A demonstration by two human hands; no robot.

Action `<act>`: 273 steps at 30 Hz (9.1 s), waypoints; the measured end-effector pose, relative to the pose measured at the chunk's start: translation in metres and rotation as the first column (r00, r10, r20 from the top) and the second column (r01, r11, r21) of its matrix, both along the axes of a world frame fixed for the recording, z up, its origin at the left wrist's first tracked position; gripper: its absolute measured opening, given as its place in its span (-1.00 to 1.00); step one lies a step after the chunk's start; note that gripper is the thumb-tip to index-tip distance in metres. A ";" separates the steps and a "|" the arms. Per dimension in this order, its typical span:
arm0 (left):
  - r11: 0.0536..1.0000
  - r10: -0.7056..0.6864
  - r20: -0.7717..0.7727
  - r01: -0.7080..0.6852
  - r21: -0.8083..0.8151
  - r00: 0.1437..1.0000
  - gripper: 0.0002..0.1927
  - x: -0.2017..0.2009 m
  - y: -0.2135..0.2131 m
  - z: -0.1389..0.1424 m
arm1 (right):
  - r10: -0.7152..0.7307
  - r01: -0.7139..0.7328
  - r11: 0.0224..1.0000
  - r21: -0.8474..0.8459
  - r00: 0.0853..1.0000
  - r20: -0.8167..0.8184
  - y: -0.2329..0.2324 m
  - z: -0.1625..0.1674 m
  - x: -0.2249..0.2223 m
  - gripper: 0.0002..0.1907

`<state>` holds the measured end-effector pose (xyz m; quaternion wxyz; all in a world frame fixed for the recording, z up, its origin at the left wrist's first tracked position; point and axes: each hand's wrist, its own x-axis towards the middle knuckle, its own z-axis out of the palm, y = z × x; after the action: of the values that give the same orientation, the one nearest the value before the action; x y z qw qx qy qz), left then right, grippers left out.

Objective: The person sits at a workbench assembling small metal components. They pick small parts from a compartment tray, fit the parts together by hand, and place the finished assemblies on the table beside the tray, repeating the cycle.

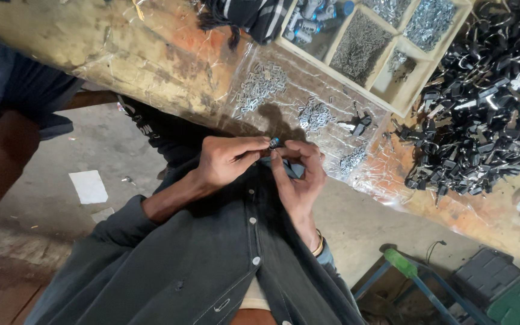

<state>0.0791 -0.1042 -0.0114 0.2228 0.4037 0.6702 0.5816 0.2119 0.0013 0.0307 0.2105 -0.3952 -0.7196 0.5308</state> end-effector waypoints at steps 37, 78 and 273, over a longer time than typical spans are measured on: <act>0.999 -0.040 0.196 0.042 -0.004 0.980 -0.76 -0.030 -0.058 0.087 | 0.021 -0.208 0.666 0.716 0.965 0.261 -0.021 0.081 0.054 -0.80; 0.972 -0.176 0.010 0.172 0.158 0.984 -0.71 -0.013 -0.028 0.088 | 0.007 -0.286 0.715 0.638 0.916 0.402 0.067 0.097 0.027 -0.71; 0.955 -0.290 0.235 0.263 0.138 0.928 -0.80 -0.098 0.190 0.060 | 0.326 -0.305 0.945 0.117 0.906 -0.269 0.203 0.039 -0.056 -0.89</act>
<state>-0.0189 0.0854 0.0488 0.3647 0.4279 0.5413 0.6252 0.1557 0.2040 0.0699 0.2373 -0.1853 -0.7547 0.5829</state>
